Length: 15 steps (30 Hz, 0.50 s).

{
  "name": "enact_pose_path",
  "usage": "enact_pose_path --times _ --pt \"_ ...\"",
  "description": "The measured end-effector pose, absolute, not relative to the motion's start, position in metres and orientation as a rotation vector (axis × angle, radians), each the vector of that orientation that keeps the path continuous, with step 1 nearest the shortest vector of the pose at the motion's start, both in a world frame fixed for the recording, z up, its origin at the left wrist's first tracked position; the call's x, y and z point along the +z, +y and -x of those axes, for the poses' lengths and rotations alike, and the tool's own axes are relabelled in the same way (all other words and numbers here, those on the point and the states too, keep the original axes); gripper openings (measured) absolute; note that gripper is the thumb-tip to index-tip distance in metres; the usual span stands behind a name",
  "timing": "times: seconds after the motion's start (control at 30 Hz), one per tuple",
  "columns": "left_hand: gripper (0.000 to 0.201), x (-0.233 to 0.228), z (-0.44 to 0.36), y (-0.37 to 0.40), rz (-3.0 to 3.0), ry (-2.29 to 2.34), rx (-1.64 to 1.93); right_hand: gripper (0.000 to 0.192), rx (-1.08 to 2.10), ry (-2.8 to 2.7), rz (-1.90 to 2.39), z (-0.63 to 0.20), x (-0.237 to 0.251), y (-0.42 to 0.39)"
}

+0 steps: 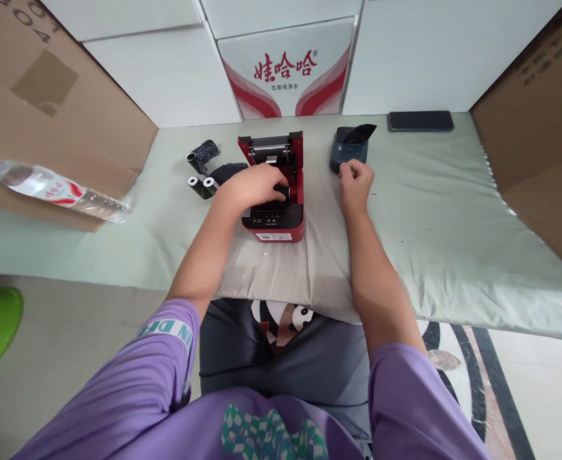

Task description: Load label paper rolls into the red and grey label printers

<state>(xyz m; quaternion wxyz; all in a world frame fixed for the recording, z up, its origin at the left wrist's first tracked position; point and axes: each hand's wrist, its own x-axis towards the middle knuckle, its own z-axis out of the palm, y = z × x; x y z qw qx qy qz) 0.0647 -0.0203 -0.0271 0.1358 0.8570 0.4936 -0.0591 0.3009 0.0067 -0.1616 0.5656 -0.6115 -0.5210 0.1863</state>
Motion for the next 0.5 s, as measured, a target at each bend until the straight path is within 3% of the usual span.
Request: enact_pose_path --times 0.3,0.5 --pt "0.032 -0.031 -0.072 -0.019 -2.445 1.452 -0.26 0.057 0.382 -1.193 1.228 -0.303 -0.182 0.026" --pt "0.027 -0.033 -0.072 -0.019 -2.415 1.45 -0.213 0.059 0.386 -1.216 1.148 -0.309 -0.192 0.033"
